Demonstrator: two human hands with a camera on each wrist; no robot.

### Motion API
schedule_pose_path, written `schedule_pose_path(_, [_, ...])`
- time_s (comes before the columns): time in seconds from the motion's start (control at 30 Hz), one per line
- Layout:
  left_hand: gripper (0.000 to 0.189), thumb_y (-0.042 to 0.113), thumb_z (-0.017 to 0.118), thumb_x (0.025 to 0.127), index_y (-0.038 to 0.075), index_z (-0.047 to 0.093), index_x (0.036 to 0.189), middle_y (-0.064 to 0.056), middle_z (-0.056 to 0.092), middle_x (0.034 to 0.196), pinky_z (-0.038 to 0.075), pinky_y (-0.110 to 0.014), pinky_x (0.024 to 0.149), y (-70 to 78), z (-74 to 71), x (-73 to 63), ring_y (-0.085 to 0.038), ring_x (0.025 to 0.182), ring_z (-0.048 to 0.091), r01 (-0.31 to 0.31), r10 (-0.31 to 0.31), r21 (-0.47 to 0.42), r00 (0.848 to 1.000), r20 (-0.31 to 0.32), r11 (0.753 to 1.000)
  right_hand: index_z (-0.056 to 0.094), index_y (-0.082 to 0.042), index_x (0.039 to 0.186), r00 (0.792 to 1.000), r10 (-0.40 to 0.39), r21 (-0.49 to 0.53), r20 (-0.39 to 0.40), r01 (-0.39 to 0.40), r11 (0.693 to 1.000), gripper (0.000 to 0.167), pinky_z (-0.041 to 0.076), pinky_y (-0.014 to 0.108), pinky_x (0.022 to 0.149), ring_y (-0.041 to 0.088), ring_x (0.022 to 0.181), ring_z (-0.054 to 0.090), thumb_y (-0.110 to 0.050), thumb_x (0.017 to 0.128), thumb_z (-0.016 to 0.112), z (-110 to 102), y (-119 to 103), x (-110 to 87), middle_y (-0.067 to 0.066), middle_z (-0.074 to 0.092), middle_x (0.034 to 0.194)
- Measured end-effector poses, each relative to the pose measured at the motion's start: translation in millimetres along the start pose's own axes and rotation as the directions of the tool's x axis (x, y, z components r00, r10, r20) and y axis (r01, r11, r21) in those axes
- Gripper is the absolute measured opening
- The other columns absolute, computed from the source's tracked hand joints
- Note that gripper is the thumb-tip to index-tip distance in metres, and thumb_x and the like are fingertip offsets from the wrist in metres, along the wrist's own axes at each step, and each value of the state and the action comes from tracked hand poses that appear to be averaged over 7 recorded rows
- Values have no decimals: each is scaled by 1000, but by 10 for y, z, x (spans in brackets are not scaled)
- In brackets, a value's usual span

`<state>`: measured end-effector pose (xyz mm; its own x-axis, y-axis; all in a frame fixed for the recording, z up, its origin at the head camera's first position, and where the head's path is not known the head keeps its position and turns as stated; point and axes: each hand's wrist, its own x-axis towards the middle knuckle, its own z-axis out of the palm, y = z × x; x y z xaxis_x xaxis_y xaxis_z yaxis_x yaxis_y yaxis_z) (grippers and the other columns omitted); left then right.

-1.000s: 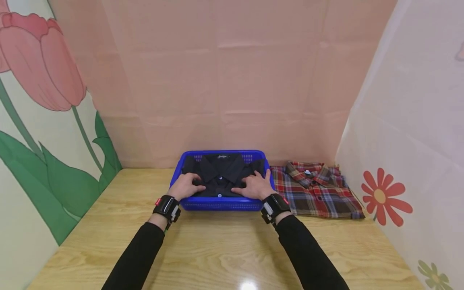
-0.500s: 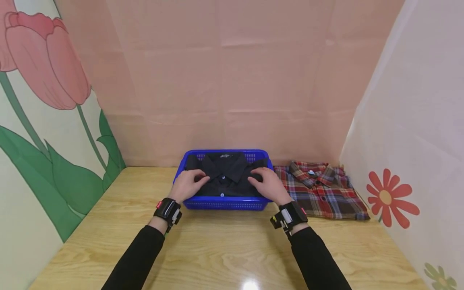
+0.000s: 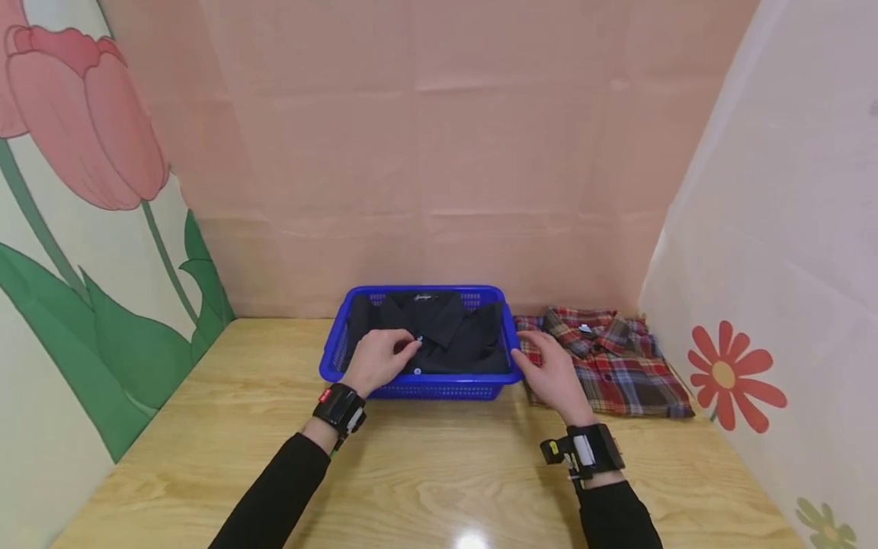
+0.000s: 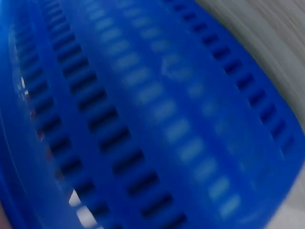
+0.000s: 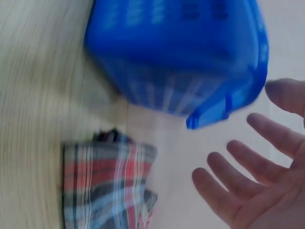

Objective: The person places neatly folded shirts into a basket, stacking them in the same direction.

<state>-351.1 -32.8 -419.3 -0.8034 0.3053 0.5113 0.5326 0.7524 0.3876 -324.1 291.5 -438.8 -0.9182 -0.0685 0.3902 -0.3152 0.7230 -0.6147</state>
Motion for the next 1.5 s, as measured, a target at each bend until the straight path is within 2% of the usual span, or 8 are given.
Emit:
schedule_pose_path(0.23, [17,34,63,95,21,74,92,11,66,77,44,-21,57,217,202,-5,-4,65,56,-28,27,-17,999,-42,999,54,-10,138,995,98,-73,23,-96,993,52,49,54,85,40,110,61,-45,100,52,-139,153,-68,22,58,134])
schedule_pose_path(0.47, [14,28,67,92,19,77,90,7,73,81,52,-33,75,408,370,-13,-15,80,64,-78,85,47,981,-175,996,48,-3,140,978,205,-97,42,-200,975,66,48,57,87,47,115,57,-54,99,45,-336,362,-112,29,56,132])
schedule_pose_path(0.77, [12,29,67,92,21,76,90,8,73,88,50,-27,71,703,551,-5,-11,83,63,-161,163,31,974,-157,987,43,4,142,907,408,-231,101,-377,897,83,38,65,92,56,123,41,-65,97,36,-596,694,-203,37,41,142])
schedule_pose_path(0.93, [10,27,68,92,21,76,94,9,73,93,50,-26,75,859,647,-6,-9,86,63,-197,198,20,969,-146,980,31,9,147,847,507,-259,161,-459,850,91,34,67,98,60,127,33,-66,96,34,-689,819,-238,41,30,145])
schedule_pose_path(1.03, [10,26,69,91,21,76,96,10,72,97,48,-23,75,958,723,-14,-7,89,62,-254,258,40,951,-171,966,26,12,147,815,564,-285,136,-513,810,90,33,68,99,61,127,31,-62,97,37,-747,896,-275,43,27,144])
schedule_pose_path(1.17, [8,24,70,91,21,75,96,11,70,99,48,-18,78,1106,797,-41,-5,92,61,-375,394,127,900,-188,918,24,19,144,795,606,-327,38,-563,759,89,32,68,101,62,126,29,-55,97,44,-840,1047,-351,47,27,140])
schedule_pose_path(1.37, [11,22,65,94,22,75,100,13,69,95,47,-8,75,1323,911,-103,3,85,62,-529,541,177,841,-25,830,18,22,143,791,611,-265,24,-584,767,93,34,67,101,63,124,31,-50,95,52,-986,1303,-495,49,28,136])
schedule_pose_path(1.5, [16,26,64,95,24,74,107,13,68,99,48,-9,71,1407,1017,-156,4,85,62,-524,505,145,850,149,840,8,21,146,775,630,-216,52,-607,764,99,30,67,104,63,128,26,-50,94,53,-1010,1385,-525,50,22,140])
